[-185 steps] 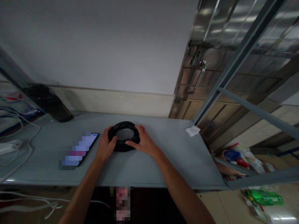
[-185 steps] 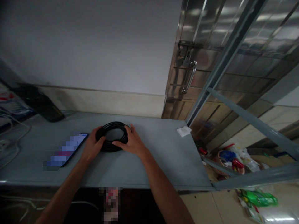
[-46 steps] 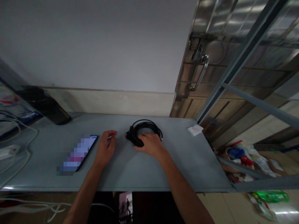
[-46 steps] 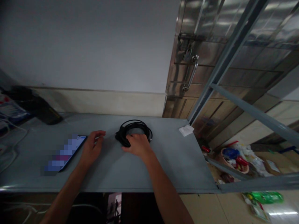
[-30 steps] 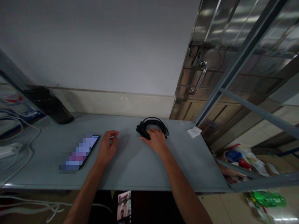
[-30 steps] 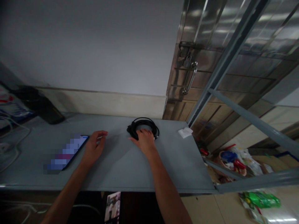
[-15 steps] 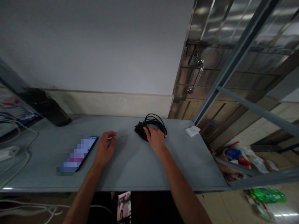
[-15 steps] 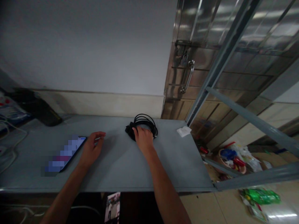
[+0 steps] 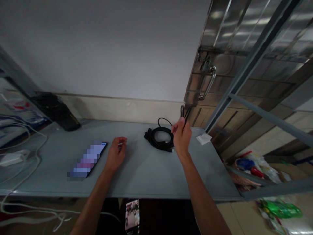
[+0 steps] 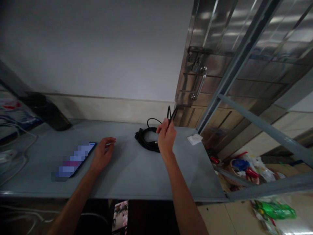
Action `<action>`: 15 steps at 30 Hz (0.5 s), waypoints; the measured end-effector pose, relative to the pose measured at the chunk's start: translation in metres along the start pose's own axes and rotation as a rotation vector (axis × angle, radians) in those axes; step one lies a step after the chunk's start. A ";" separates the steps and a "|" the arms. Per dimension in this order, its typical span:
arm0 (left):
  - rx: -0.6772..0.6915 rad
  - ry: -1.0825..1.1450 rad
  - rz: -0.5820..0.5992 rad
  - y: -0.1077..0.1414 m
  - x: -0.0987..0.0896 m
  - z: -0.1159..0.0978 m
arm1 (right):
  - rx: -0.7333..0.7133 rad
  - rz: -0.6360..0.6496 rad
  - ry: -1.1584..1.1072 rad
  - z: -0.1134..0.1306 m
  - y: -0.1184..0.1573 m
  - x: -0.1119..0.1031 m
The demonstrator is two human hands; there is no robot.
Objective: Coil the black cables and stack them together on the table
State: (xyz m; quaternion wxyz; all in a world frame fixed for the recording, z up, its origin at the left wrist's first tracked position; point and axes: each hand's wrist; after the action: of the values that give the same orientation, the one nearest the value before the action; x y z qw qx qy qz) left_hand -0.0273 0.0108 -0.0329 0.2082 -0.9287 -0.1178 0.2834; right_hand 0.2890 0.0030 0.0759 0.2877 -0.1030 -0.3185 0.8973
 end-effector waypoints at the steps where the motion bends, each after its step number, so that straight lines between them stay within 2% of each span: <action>1: 0.001 0.003 0.003 0.000 0.000 -0.001 | -0.035 -0.031 -0.017 0.017 -0.007 -0.004; 5: 0.010 0.016 0.020 0.001 -0.003 -0.012 | -0.124 -0.100 -0.136 0.083 -0.032 -0.014; 8: 0.015 0.032 0.064 0.006 -0.005 -0.029 | -0.191 -0.121 -0.250 0.123 -0.044 -0.017; 11: 0.000 0.108 0.152 0.022 -0.004 -0.050 | -0.231 -0.092 -0.350 0.152 -0.049 -0.022; 15: -0.076 0.375 0.247 0.055 0.001 -0.081 | -0.263 -0.075 -0.401 0.182 -0.041 -0.032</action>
State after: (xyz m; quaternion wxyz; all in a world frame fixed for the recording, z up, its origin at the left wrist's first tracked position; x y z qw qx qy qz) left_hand 0.0261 -0.0637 0.0024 0.1552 -0.9796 0.0268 0.1246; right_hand 0.2663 -0.0827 0.2429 0.2359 0.0527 -0.4870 0.8393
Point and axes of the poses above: each hand's wrist, its own y-axis away from the middle knuckle, its own x-axis out of the palm, z = x × y
